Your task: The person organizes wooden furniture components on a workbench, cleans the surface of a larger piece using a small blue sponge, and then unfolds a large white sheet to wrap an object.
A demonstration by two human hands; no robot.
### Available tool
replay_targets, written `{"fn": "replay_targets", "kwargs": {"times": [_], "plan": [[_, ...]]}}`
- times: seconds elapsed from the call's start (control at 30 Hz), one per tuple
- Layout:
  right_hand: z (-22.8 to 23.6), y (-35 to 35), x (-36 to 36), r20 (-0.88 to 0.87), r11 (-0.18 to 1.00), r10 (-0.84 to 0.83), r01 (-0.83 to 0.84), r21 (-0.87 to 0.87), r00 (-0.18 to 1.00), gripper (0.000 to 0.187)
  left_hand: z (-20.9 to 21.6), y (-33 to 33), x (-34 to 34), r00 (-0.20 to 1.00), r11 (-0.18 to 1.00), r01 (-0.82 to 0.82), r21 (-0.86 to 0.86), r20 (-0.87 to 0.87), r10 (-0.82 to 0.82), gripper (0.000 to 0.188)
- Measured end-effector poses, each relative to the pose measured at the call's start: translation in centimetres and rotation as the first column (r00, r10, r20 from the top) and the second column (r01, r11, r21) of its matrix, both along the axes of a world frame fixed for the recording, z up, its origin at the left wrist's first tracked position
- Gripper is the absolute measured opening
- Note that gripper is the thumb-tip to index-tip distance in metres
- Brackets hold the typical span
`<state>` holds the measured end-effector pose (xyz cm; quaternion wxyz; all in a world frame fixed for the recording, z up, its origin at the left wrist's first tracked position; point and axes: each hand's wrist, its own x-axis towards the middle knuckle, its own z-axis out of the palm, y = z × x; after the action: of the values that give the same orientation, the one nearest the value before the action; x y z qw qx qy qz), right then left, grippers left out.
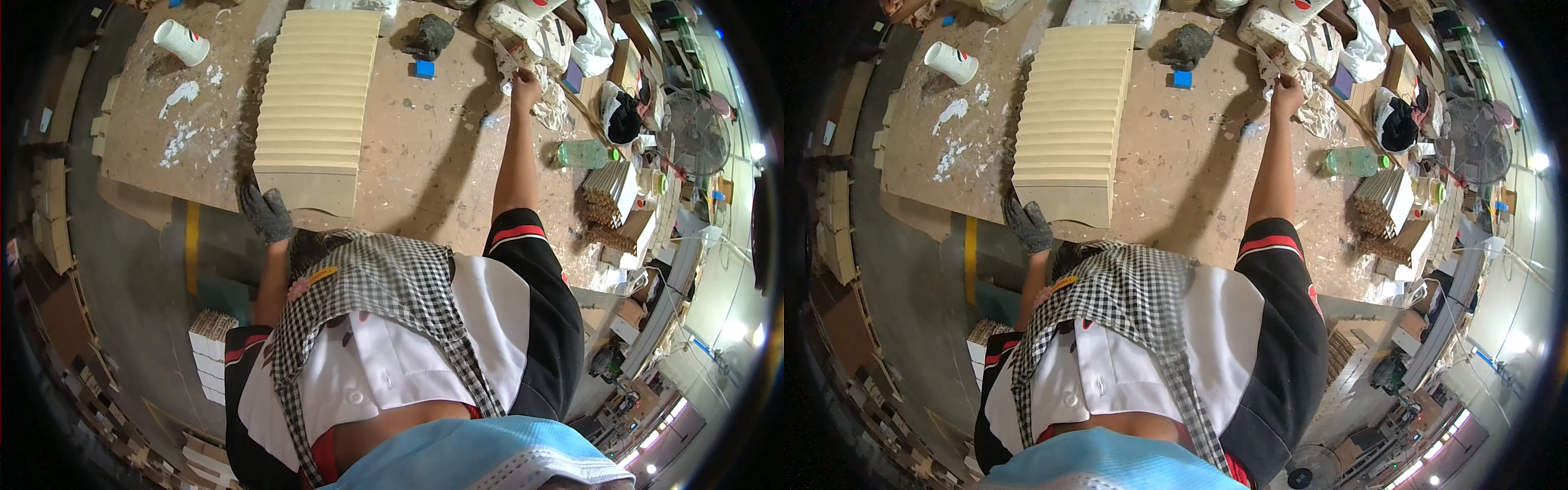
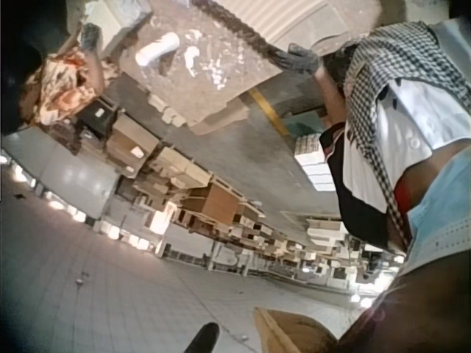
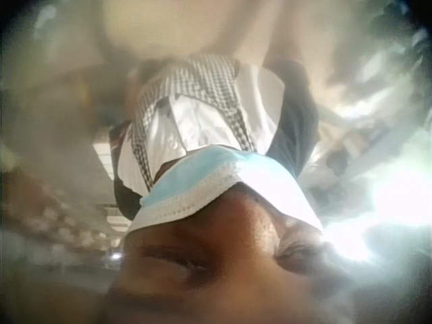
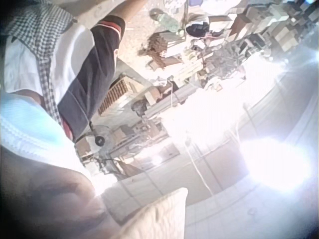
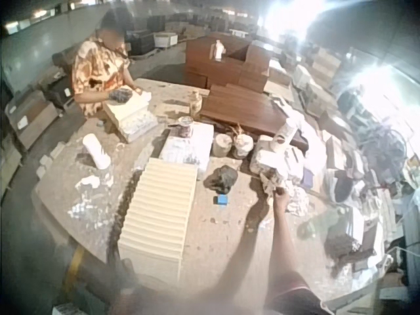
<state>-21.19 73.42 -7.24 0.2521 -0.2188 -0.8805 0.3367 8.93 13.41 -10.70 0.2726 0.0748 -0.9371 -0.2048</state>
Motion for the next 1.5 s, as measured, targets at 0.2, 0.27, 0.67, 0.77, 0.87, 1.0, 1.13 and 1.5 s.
{"fn": "replay_targets", "kwargs": {"times": [0.2,0.27,0.67,0.77,0.87,1.0,1.13,1.5], "plan": [[-0.7,-1.3,0.4,0.039,0.999,-0.005,0.004,0.044,0.999,0.018,0.1,-0.2,0.1,1.000,1.000,0.005,0.011,-0.006,-0.004,0.053],[-0.3,-4.3,1.3,0.134,0.962,0.057,-0.091,0.257,0.989,0.017,-0.1,-0.4,0.4,1.000,1.000,-0.009,0.015,0.009,0.009,0.053],[1.7,-16.7,10.9,0.046,0.818,0.480,-0.465,0.339,0.876,0.008,-0.5,-0.3,-0.2,0.999,1.000,-0.020,-0.013,-0.035,0.020,0.054],[4.9,-22.8,15.2,-0.017,0.760,0.609,-0.590,-0.274,0.793,0.008,-0.3,0.0,-0.2,0.998,0.998,-0.036,-0.046,-0.045,0.034,0.052],[16.5,-28.8,21.0,0.096,0.368,0.913,-0.694,-0.619,0.397,0.015,0.4,0.5,-0.2,0.996,0.996,-0.080,-0.028,0.036,0.081,0.051],[26.1,-31.3,25.3,-0.497,-0.391,0.833,-0.894,-0.219,-0.242,0.016,1.0,0.7,-0.6,0.996,1.000,-0.024,0.019,-0.083,0.026,0.051],[32.8,-31.3,28.5,-0.711,-0.668,0.525,-0.744,-0.005,-0.467,0.025,0.9,0.3,-0.4,0.997,0.997,-0.079,0.004,0.002,0.079,0.054],[38.0,-31.8,32.2,-0.874,-0.616,0.335,-0.784,0.080,-0.352,0.022,0.4,0.6,-0.2,0.996,0.996,-0.087,-0.017,-0.019,0.086,0.056]]}}
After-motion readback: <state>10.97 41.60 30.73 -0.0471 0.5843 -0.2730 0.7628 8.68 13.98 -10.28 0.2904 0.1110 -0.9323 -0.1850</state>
